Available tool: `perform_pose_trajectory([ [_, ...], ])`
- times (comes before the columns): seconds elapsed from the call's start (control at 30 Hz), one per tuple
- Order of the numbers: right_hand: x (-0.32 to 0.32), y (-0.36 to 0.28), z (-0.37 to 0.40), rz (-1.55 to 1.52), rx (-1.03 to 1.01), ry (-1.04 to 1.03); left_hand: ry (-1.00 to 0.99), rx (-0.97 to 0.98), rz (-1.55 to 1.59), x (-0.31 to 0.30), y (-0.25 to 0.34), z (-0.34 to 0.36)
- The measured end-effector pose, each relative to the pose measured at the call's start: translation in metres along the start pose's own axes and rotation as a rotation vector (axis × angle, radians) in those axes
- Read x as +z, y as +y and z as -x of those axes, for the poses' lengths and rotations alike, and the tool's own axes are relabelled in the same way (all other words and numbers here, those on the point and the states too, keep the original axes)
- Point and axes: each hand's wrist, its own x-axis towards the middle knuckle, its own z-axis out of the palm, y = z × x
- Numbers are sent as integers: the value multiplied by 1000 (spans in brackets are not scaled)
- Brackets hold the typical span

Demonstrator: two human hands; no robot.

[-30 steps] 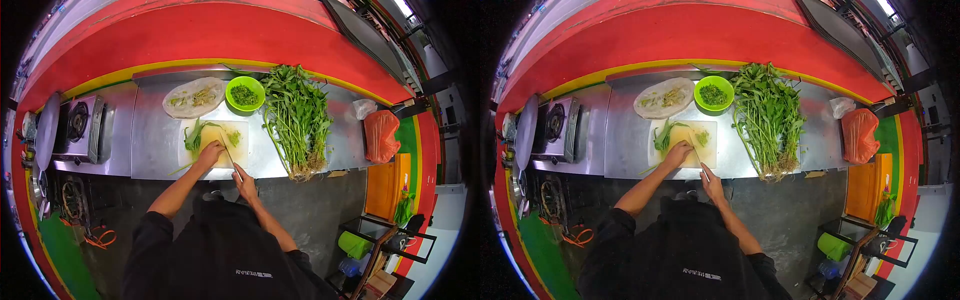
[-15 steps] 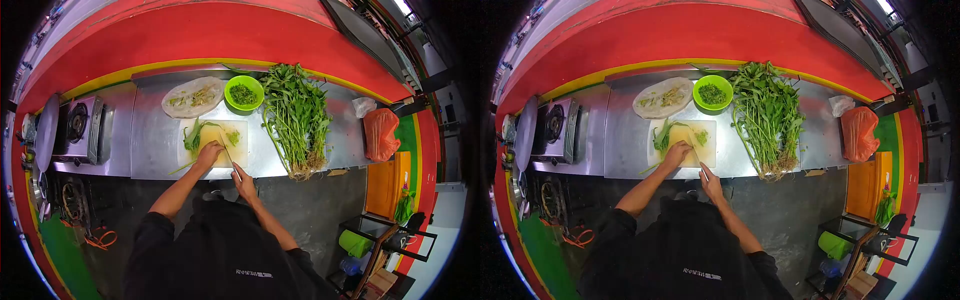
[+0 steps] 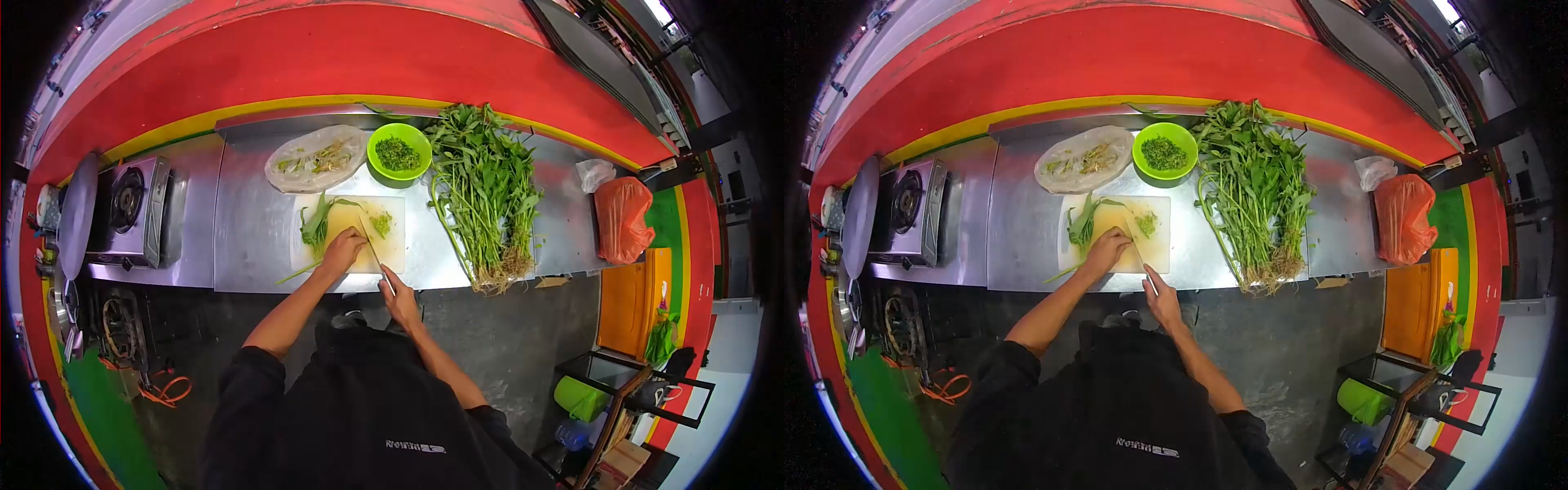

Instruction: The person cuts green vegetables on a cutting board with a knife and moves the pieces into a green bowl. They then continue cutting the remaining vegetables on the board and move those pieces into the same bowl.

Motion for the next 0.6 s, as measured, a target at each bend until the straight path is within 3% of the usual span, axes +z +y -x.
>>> perform_pose_trajectory([
  [0.1,3,1,-1,-19,20,-12,5,-29,66,-1,0,2],
  [0.2,2,4,4,-64,-99,42,33,39,45,1,-5,1],
  [0.27,-4,-4,11,-46,60,-31,0,19,37,1,-5,0],
  [0.6,-2,-6,2,-39,12,-15,24,1,-21,3,-3,3],
])
